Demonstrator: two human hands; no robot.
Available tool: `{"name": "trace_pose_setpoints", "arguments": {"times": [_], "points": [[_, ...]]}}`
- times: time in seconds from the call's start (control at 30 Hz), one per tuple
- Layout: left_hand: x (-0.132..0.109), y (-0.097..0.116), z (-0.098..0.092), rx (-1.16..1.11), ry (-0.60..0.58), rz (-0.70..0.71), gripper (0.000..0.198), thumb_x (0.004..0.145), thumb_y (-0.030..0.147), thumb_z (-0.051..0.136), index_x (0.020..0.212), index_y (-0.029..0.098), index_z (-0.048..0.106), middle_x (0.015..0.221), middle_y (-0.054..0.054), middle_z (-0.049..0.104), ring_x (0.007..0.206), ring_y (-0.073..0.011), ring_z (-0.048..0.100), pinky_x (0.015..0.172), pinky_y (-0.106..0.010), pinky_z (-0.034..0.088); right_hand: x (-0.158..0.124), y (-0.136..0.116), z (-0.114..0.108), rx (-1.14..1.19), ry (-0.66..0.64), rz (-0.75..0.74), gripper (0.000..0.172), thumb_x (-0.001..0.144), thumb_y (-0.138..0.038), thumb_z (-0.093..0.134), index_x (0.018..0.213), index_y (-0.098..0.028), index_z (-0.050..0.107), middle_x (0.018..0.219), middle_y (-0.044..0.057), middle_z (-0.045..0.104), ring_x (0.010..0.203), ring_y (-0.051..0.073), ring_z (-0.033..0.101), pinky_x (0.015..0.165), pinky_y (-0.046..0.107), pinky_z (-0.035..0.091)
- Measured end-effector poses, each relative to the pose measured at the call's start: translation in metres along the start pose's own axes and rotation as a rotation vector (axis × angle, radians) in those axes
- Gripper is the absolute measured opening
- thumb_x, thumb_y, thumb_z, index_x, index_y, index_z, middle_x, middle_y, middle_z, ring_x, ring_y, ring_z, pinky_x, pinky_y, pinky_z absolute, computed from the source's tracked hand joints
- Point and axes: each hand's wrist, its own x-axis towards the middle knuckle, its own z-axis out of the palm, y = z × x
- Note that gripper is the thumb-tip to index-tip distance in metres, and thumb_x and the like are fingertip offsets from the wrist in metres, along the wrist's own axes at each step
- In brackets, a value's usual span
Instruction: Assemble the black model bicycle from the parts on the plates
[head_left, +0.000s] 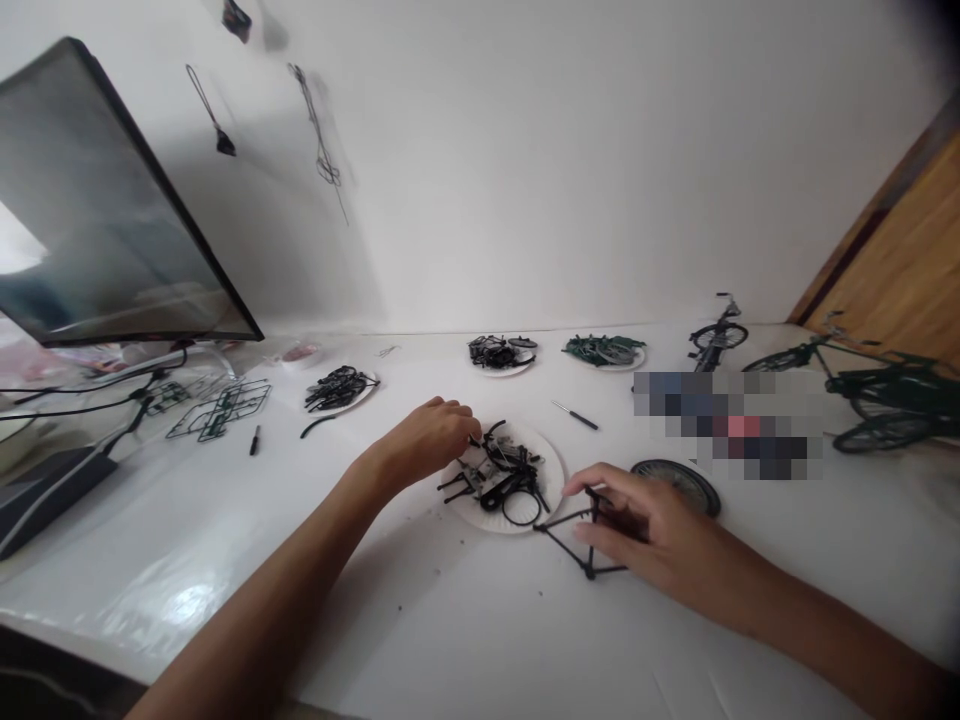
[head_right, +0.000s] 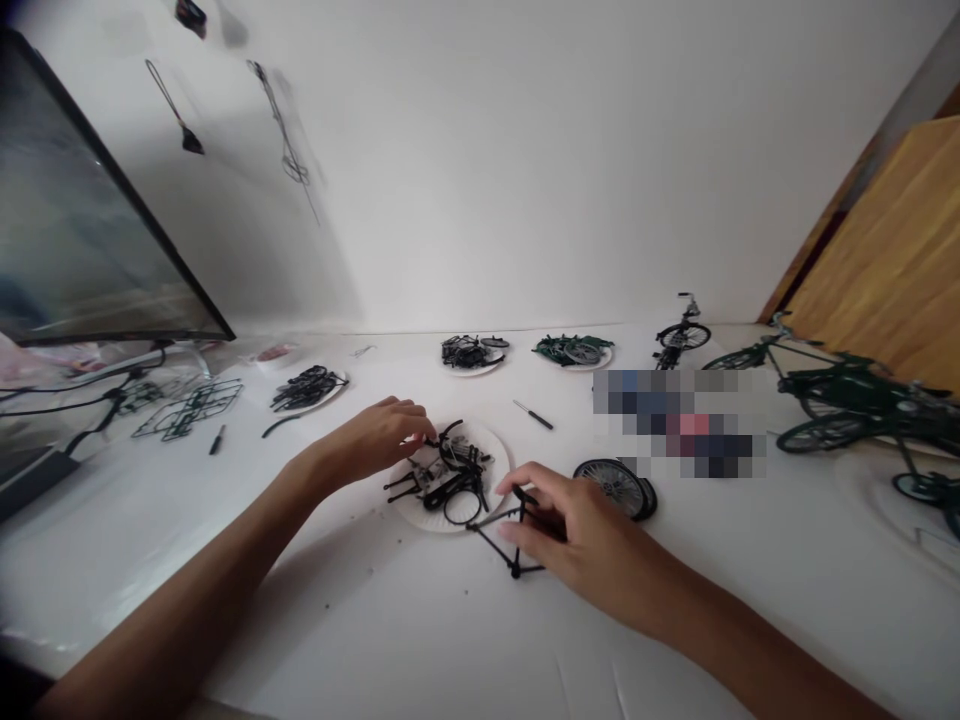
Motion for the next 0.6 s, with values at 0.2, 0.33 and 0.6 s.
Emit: {"name": "trace_pose_setpoints", "arguments": {"times": [0.2, 0.33, 0.6], "points": [[-0.001, -0.001, -0.001, 0.009, 0.049, -0.019, 0.024, 0.094, 0.007, 0.054, 0.110, 0.017, 0.069, 0.101, -0.007, 0.071, 0.089, -0.0194, 0.065, 0.088, -0.035, 0.045, -0.007, -0.009, 0.002, -0.128, -0.094, -0.067, 0.026, 0.094, -0.048, 0.057, 0.114, -0.032, 0.062, 0.067, -0.004, 0.054, 0.062, 0.015, 0.049, 0.058, 0.026, 0.039], [0.000, -0.003, -0.005, -0.012, 0.124, -0.010, 0.017, 0.093, 0.010, 0.054, 0.102, 0.016, 0.068, 0.095, -0.005, 0.070, 0.082, -0.0169, 0.063, 0.086, -0.034, 0.045, -0.007, -0.010, 0.000, -0.280, -0.056, -0.137, 0.026, 0.094, -0.052, 0.057, 0.109, -0.031, 0.065, 0.073, -0.003, 0.062, 0.064, 0.015, 0.053, 0.062, 0.028, 0.042], [0.002, 0.017, -0.017, -0.204, 0.371, 0.027, 0.014, 0.100, 0.023, 0.054, 0.105, 0.018, 0.066, 0.093, -0.003, 0.069, 0.082, -0.0138, 0.062, 0.088, -0.035, 0.045, -0.005, -0.007, 0.001, -0.347, -0.037, -0.090, 0.036, 0.091, -0.059, 0.058, 0.083, -0.025, 0.067, 0.068, -0.001, 0.064, 0.063, 0.016, 0.055, 0.059, 0.031, 0.038]]}}
